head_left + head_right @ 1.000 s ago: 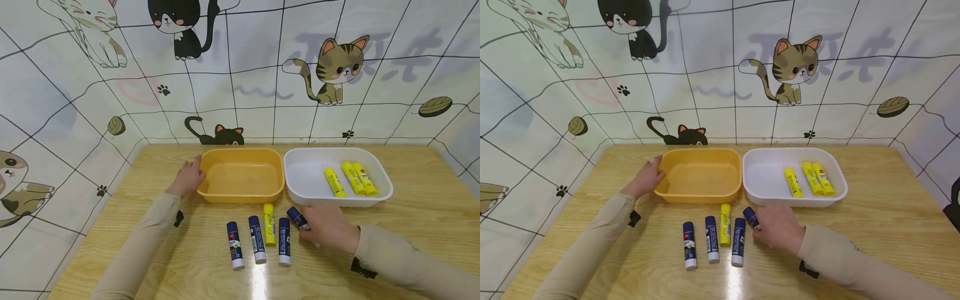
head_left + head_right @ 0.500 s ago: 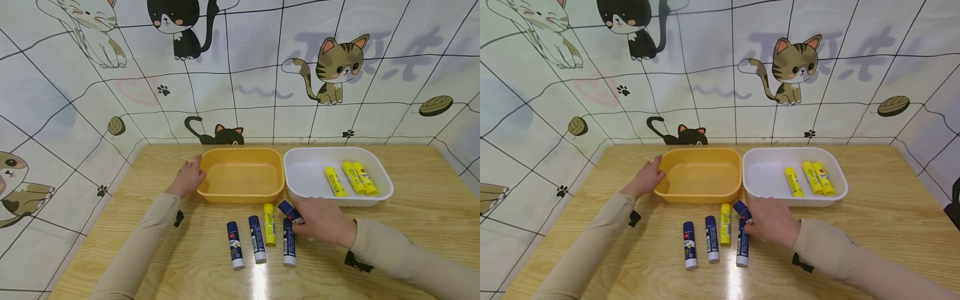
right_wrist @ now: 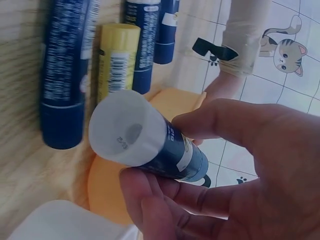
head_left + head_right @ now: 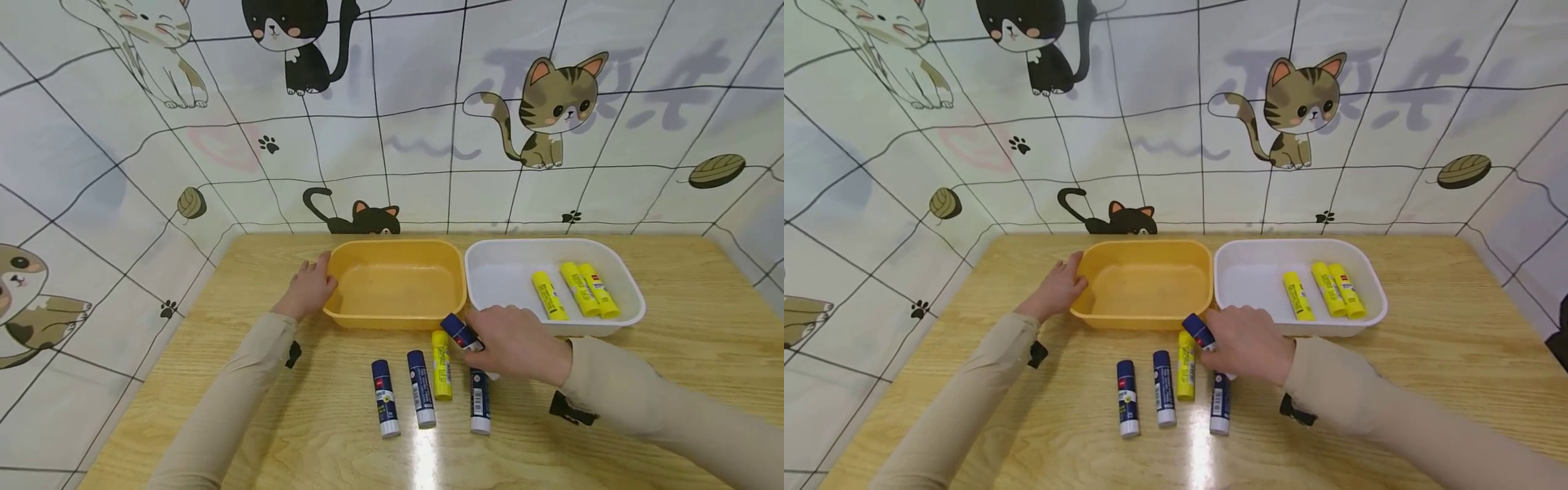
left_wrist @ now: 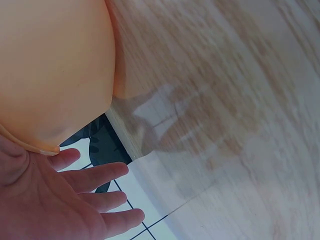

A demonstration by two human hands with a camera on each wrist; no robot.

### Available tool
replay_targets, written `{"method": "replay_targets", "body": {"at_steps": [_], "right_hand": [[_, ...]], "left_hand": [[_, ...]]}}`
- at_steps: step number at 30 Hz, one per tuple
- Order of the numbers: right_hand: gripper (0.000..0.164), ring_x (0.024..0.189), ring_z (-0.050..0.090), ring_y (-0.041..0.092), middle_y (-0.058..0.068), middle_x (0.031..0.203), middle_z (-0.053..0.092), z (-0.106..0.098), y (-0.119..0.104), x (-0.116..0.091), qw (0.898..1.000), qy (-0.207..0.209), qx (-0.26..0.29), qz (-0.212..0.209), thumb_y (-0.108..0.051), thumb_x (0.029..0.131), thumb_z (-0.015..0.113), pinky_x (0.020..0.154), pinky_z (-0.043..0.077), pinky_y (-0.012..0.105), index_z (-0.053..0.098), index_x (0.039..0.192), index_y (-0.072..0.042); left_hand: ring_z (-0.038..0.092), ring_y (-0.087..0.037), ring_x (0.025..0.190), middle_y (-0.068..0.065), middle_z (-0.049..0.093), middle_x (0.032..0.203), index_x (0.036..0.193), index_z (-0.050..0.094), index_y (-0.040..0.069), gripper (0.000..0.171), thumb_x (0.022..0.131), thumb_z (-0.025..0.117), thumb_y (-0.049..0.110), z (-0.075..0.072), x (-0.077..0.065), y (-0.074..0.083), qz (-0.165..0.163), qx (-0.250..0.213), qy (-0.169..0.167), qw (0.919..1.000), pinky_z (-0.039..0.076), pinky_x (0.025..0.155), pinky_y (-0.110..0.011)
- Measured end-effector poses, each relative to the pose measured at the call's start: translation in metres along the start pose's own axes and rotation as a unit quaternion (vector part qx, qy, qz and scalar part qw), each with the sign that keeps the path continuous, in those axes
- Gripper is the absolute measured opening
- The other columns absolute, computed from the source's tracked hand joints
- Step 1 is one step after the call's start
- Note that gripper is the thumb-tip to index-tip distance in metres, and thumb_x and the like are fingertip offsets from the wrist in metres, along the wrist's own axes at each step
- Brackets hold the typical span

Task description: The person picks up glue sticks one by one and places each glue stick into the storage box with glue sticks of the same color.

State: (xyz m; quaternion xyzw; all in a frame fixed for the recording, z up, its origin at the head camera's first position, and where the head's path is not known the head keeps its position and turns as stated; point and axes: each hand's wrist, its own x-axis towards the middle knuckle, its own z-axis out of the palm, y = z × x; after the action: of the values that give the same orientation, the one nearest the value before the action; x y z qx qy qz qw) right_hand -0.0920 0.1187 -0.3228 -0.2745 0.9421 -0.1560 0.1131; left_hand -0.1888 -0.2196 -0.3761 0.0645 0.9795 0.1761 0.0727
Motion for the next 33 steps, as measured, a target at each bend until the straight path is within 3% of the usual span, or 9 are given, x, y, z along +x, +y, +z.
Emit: {"method": "replay_targets", "body": {"at_steps": [11,33], "right_hand": [[0.021,0.051,0.048,0.013,-0.002,0.062,0.051,-0.014,-0.003,0.021,0.999,-0.043,0.021,0.014,-0.026,0.079,0.07,0.045,0.037,0.026,0.054,0.08,-0.012],[0.025,0.058,0.062,0.016,0.003,0.068,0.062,-0.036,0.015,0.072,0.988,-0.132,0.067,0.046,-0.029,0.087,0.064,0.055,0.043,0.024,0.06,0.078,-0.006]], "left_hand": [[0.025,-0.049,0.136,-0.035,0.04,0.139,0.148,0.019,-0.003,0.057,0.097,0.036,0.017,0.001,0.003,-0.001,-0.001,-0.002,0.001,1.0,0.021,0.107,-0.062],[0.023,-0.049,0.137,-0.034,0.04,0.14,0.148,0.019,-0.002,0.057,0.097,0.037,0.017,-0.001,0.002,0.001,-0.005,-0.002,-0.003,1.0,0.019,0.107,-0.063]]}}
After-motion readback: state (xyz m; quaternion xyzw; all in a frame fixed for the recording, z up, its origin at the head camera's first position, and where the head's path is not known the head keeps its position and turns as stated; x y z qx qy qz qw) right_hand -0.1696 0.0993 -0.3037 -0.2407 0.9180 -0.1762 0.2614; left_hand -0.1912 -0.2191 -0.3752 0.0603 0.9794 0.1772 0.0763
